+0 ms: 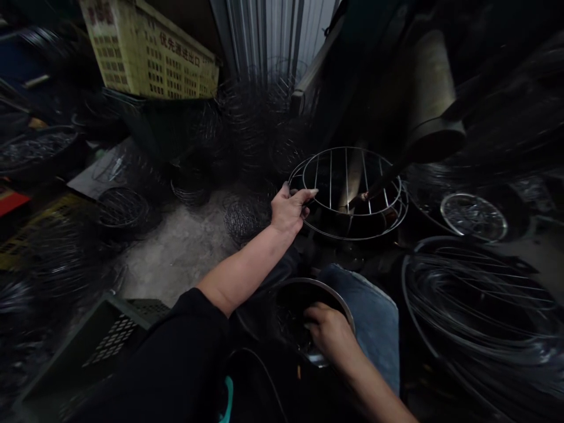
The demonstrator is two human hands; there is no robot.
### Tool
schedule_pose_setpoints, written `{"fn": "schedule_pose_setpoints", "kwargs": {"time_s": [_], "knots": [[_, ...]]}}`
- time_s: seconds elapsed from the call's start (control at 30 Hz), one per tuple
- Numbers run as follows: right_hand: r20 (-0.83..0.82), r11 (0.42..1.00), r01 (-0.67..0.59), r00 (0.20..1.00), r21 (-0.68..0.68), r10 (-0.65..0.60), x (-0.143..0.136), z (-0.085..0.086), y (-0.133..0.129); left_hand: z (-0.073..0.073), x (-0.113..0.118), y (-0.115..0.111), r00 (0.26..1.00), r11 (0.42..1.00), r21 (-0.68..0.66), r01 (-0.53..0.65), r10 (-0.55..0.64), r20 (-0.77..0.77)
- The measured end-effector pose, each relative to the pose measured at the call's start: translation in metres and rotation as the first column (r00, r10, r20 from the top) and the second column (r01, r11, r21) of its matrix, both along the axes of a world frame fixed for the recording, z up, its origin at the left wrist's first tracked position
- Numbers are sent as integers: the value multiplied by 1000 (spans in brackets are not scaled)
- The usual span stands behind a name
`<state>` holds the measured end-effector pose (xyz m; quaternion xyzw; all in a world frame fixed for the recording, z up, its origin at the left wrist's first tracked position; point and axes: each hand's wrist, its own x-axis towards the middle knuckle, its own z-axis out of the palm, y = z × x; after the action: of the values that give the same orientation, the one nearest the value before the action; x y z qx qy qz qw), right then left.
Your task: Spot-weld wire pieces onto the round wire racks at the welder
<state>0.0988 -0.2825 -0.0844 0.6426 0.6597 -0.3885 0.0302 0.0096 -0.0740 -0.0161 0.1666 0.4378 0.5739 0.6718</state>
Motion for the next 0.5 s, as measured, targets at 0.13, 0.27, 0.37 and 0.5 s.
{"fn": "schedule_pose_setpoints", "kwargs": {"time_s": [0.13,0.27,0.37,0.5], "knots": [[-473,956,273,831,-108,-291,14,-4,-7,-3,-3,0,1000,999,43,15,-15,-6],[-650,753,556,433,-353,-624,27,10,-4,-4,-5,-2,1000,999,44,28,-28,-6],[-724,568,781,231,-260,-650,41,34,16,-3,-5,-5,1000,998,57,23,-24,12],[-815,339,924,329,174,-477,56,60,58,-1,-3,-9,1000,996,84,15,-15,-2]]}}
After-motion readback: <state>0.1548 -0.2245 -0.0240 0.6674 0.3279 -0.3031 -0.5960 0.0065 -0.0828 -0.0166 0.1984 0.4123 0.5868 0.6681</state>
